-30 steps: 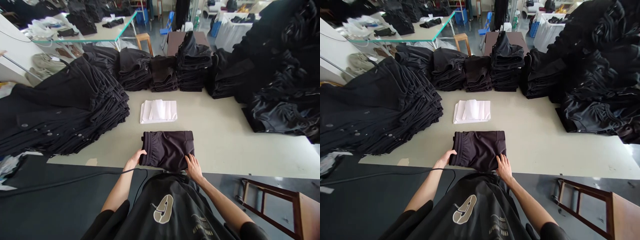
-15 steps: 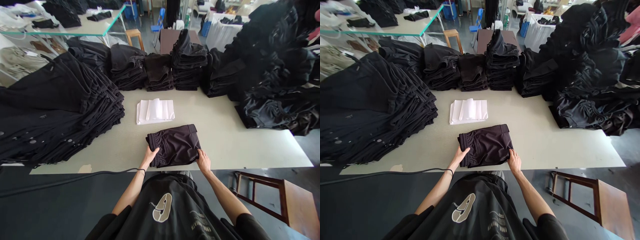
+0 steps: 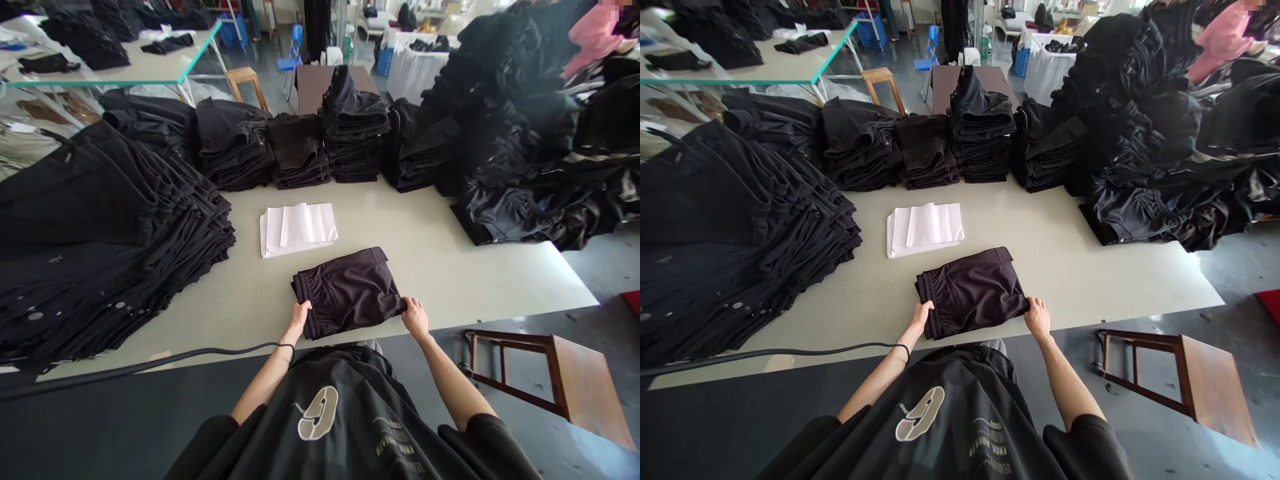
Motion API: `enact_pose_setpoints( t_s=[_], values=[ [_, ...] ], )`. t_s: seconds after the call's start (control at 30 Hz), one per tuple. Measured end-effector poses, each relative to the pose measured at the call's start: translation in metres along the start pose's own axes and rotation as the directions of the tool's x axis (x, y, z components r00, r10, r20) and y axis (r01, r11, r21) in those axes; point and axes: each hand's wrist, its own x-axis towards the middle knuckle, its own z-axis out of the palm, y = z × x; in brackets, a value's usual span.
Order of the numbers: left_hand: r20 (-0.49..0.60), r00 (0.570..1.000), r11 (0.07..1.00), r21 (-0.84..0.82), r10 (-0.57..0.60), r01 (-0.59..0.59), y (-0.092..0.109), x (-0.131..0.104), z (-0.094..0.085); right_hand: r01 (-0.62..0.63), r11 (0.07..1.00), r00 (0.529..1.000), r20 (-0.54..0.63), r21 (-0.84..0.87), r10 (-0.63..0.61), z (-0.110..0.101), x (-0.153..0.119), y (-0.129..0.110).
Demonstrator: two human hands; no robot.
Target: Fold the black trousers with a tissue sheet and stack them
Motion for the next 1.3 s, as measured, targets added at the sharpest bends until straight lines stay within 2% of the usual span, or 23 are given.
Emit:
enact_pose_setpoints(
  t_s=[0.07,0.1,0.17,0.23,0.27,0.33,0.43,0.6,0.7,0.8,0.9,1.1,1.3],
  values=[
    [0.018,1.000,1.000,0.023,0.005,-0.005,0.002,0.001,-0.001,-0.001,0.998,1.000,0.004,-0.056,0.001,-0.002,-0.010,-0.003],
    [0.029,1.000,0.999,0.032,0.007,-0.008,0.003,0.001,-0.002,0.037,0.996,0.999,-0.015,-0.078,-0.038,-0.003,-0.016,-0.006],
    [0.047,0.999,0.999,0.046,0.009,-0.011,0.003,0.002,-0.003,0.181,0.978,0.979,-0.070,-0.100,-0.189,-0.006,-0.030,-0.016],
    [0.054,0.998,0.998,0.056,0.009,-0.012,0.003,0.002,-0.004,0.342,0.935,0.933,-0.088,-0.095,-0.350,-0.008,-0.041,-0.030],
    [0.055,0.998,0.998,0.062,0.009,-0.012,0.003,0.002,-0.004,0.388,0.918,0.916,-0.075,-0.087,-0.394,-0.009,-0.043,-0.037],
    [0.055,0.998,0.997,0.075,0.012,-0.016,0.003,0.002,-0.003,0.406,0.910,0.912,-0.028,-0.083,-0.410,-0.011,-0.040,-0.049],
    [0.048,0.998,0.994,0.104,0.030,-0.035,0.003,0.001,-0.003,0.367,0.924,0.930,0.015,-0.108,-0.367,-0.019,-0.025,-0.051],
    [0.052,0.994,0.983,0.149,0.101,-0.107,0.003,0.000,0.001,0.250,0.959,0.962,-0.079,-0.136,-0.262,-0.028,-0.009,-0.022],
    [0.064,0.987,0.975,0.160,0.145,-0.154,0.003,-0.001,0.005,0.128,0.981,0.987,-0.078,-0.148,-0.140,-0.021,-0.015,-0.011],
    [0.084,0.979,0.969,0.152,0.183,-0.194,0.008,-0.001,0.008,0.024,0.989,0.994,-0.101,-0.144,-0.039,-0.009,-0.023,-0.012],
    [0.105,0.965,0.959,0.131,0.240,-0.252,0.018,0.002,0.008,-0.005,0.992,0.993,-0.117,-0.125,-0.010,-0.003,-0.026,-0.017],
    [0.012,0.979,0.961,0.192,0.201,-0.200,0.032,0.013,0.009,0.014,0.993,0.999,-0.049,-0.114,-0.020,-0.011,-0.021,-0.013],
    [-0.022,0.967,0.938,0.246,0.256,-0.243,0.029,0.011,0.015,-0.090,0.991,0.987,0.126,-0.101,0.102,-0.015,-0.029,-0.008]
  ],
)
